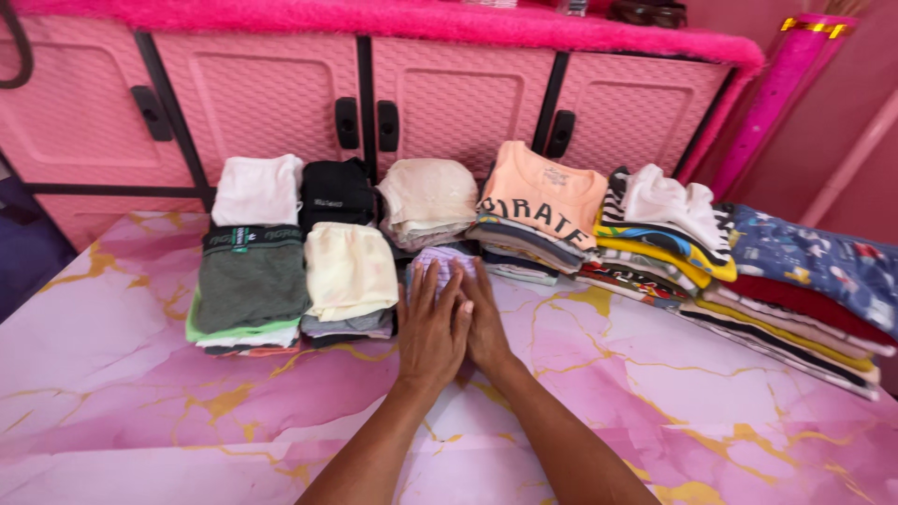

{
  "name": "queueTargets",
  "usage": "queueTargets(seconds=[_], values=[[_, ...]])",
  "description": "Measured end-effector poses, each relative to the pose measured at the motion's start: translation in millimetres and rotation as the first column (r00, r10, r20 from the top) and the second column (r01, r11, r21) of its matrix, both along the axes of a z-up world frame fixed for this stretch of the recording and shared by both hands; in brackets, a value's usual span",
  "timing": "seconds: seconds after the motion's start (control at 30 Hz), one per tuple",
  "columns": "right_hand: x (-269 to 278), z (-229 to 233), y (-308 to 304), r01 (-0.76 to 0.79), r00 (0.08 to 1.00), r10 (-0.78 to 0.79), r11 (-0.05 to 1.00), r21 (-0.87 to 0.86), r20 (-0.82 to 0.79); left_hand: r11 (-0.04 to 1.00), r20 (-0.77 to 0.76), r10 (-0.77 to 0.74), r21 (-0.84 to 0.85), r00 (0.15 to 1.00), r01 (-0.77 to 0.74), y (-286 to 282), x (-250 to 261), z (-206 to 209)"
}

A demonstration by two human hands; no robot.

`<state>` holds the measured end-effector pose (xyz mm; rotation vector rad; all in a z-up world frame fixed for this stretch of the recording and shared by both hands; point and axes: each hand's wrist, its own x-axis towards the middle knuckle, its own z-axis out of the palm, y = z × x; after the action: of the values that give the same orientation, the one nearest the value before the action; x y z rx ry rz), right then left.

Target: The person sorts and organizes several folded garments, moving them between stacks on a pink marble-patterned surface to group them by type.

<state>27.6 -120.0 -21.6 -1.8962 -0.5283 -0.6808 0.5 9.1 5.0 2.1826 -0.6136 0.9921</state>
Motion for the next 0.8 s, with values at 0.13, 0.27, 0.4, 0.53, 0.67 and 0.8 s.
queueTargets(seconds=[0.13, 0.27, 0.4, 0.53, 0.67, 0.8], values=[[5, -6, -10, -0.043, 0.999, 0.045, 0.996, -0.076, 0.023, 0.998, -0.012, 0.023, 0.053, 1.0, -0.023, -1, 1, -1], [-3, 2, -24, -0.003, 0.999, 0.003, 1.0, -0.009, 0.036, 0.996, 0.084, -0.019, 0.094, 0.996, 0.011, -4, -8, 6], [-29, 18, -38, 0.028, 0.988, 0.011, 0.969, 0.246, -0.154, 0.982, 0.122, -0.144, 0.14, 0.982, 0.127, -14, -22, 12], [-77, 23, -75, 0.251, 0.95, -0.252, 0.968, -0.032, -0.186, 0.935, 0.064, -0.334, 0.145, 0.94, 0.323, -30, -38, 11], [-98, 17, -116, 0.377, 0.906, -0.383, 0.924, -0.067, -0.181, 0.874, -0.05, -0.471, 0.111, 0.881, 0.473, -52, -44, 14], [-88, 11, -148, 0.395, 0.913, -0.379, 0.913, 0.097, -0.148, 0.807, -0.202, -0.578, 0.004, 0.791, 0.59, -77, -41, 18]])
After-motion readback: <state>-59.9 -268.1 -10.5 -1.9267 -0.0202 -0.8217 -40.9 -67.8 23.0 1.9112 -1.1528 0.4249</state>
